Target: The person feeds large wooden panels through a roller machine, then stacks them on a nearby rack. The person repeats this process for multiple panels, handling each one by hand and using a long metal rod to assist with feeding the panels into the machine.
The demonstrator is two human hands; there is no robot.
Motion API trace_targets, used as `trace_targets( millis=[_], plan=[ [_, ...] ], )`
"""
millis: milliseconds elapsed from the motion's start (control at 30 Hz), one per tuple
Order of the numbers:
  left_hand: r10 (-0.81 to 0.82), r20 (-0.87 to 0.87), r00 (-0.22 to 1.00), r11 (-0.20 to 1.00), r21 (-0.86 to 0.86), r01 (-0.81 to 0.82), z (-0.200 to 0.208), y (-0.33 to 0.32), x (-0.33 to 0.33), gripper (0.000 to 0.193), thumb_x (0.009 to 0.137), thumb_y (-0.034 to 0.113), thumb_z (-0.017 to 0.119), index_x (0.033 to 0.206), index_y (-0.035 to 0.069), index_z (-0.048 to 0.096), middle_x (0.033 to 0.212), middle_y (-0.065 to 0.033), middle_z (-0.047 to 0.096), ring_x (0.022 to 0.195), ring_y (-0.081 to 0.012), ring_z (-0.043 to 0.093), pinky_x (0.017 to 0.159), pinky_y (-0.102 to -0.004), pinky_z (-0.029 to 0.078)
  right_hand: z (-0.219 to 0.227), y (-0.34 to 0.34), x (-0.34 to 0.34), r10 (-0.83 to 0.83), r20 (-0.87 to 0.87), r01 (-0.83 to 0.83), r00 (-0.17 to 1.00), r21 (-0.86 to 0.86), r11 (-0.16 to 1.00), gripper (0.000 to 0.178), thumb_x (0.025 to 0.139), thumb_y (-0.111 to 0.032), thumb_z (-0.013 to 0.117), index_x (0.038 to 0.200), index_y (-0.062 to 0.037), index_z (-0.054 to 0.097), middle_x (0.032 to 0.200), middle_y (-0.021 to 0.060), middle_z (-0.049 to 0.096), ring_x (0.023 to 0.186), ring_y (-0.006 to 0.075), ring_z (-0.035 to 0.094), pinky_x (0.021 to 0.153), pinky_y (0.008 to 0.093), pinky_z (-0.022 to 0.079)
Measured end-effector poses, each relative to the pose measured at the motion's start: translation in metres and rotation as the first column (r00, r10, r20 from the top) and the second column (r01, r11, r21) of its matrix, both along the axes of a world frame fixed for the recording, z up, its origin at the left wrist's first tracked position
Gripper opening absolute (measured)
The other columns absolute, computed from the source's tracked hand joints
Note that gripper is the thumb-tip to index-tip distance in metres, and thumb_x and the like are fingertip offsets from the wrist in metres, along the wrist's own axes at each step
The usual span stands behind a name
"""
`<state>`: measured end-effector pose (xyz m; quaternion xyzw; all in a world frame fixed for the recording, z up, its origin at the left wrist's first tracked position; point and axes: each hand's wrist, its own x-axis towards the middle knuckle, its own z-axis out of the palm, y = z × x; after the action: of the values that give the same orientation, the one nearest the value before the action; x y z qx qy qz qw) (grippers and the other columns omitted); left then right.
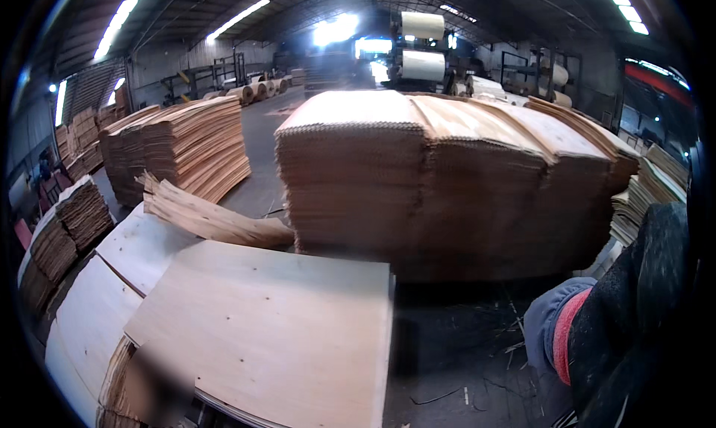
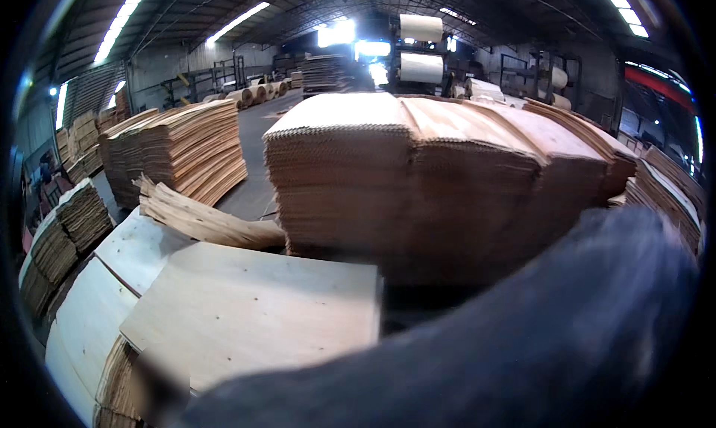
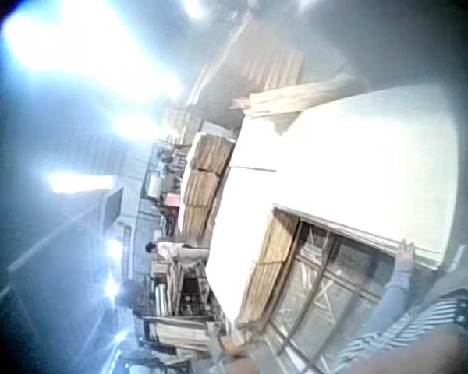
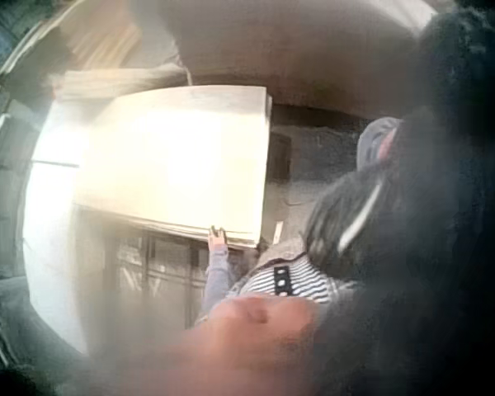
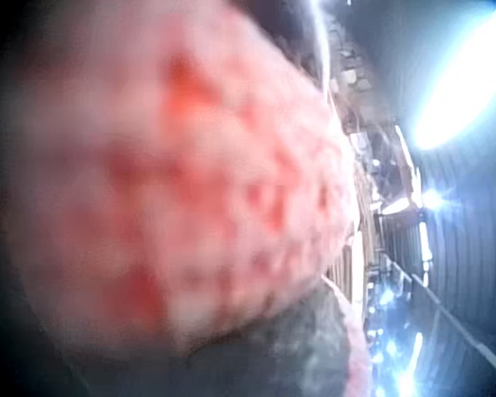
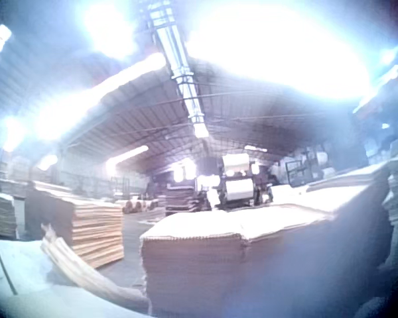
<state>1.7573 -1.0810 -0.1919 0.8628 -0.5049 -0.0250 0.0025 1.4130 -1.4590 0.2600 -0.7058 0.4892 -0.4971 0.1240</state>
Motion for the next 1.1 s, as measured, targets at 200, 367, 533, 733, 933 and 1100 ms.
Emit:
trace_targets(
  millis=[200, 367, 533, 733, 933, 1100],
  plan=[
    [0.267, 0.144, 0.953, 0.862, 0.407, -0.303, -0.237, -0.042, 0.031, 0.049, 0.08, 0.044, 0.042, 0.121, 0.018, 0.043, 0.136, -0.0228, 0.012, 0.124, -0.0365, 0.02, 0.096, -0.0415, 0.03, 0.011, -0.036, 0.094, 0.059, -0.06, -0.061, 0.996, -0.039, 0.997, 0.06, 0.078, -0.034, 0.051, 0.125, -0.0011, 0.033, 0.109, 0.016, 0.051, 0.099, 0.0251, 0.051, 0.087, 0.035, 0.038],
    [0.82, -0.37, 0.436, 0.567, 0.431, -0.701, -0.083, -0.065, 0.016, 0.073, 0.075, 0.068, 0.027, 0.124, 0.015, 0.04, 0.137, -0.0167, 0.017, 0.123, -0.0344, 0.019, 0.1, -0.049, 0.014, 0.003, -0.072, 0.176, 0.32, -0.005, -0.319, 0.948, -0.092, 0.943, 0.061, 0.08, -0.036, 0.049, 0.126, -0.0009, 0.032, 0.109, 0.0163, 0.051, 0.1, 0.0249, 0.05, 0.088, 0.0353, 0.038],
    [0.887, -0.171, 0.428, 0.42, -0.084, -0.904, -0.042, -0.105, 0.004, 0.07, 0.072, 0.054, 0.052, 0.119, 0.004, 0.039, 0.103, -0.0184, 0.049, 0.096, -0.0291, 0.046, 0.081, -0.0422, 0.038, 0.004, -0.091, 0.247, 0.635, 0.102, -0.612, 0.766, -0.186, 0.769, 0.061, 0.081, -0.039, 0.047, 0.126, -0.0008, 0.031, 0.11, 0.0166, 0.051, 0.1, 0.0246, 0.05, 0.088, 0.0355, 0.037],
    [0.809, -0.528, -0.259, -0.066, 0.356, -0.932, -0.059, -0.11, 0.012, 0.101, 0.06, 0.054, 0.063, 0.13, -0.001, 0.015, 0.126, -0.0242, 0.03, 0.12, -0.034, 0.027, 0.097, -0.0414, 0.029, -0.022, -0.069, 0.337, 0.952, 0.299, -0.967, 0.063, -0.216, 0.132, 0.062, 0.083, -0.041, 0.045, 0.127, -0.0005, 0.03, 0.11, 0.017, 0.05, 0.101, 0.0242, 0.05, 0.089, 0.0358, 0.037],
    [0.668, -0.612, -0.424, -0.243, 0.358, -0.901, 0.0, -0.115, 0.025, 0.106, 0.054, 0.048, 0.072, 0.129, 0.0, 0.015, 0.116, -0.0222, 0.042, 0.112, -0.0298, 0.039, 0.094, -0.0364, 0.033, -0.103, -0.1, 0.316, 0.932, -0.147, -0.909, 0.33, 0.218, 0.356, 0.066, 0.069, -0.02, 0.057, 0.126, 0.0011, 0.031, 0.113, 0.0157, 0.048, 0.105, 0.028, 0.046, 0.091, 0.0356, 0.034],
    [0.145, -0.945, -0.292, -0.067, 0.285, -0.956, 0.002, -0.077, 0.028, 0.07, 0.062, 0.035, 0.072, 0.113, -0.004, 0.043, 0.102, -0.0163, 0.055, 0.087, -0.0218, 0.056, 0.077, -0.0302, 0.045, -0.155, -0.12, 0.257, 0.827, -0.378, -0.79, 0.417, 0.299, 0.535, 0.064, 0.065, -0.001, 0.057, 0.124, 0.0012, 0.032, 0.108, 0.018, 0.048, 0.097, 0.0325, 0.048, 0.085, 0.0345, 0.037]
  ],
)
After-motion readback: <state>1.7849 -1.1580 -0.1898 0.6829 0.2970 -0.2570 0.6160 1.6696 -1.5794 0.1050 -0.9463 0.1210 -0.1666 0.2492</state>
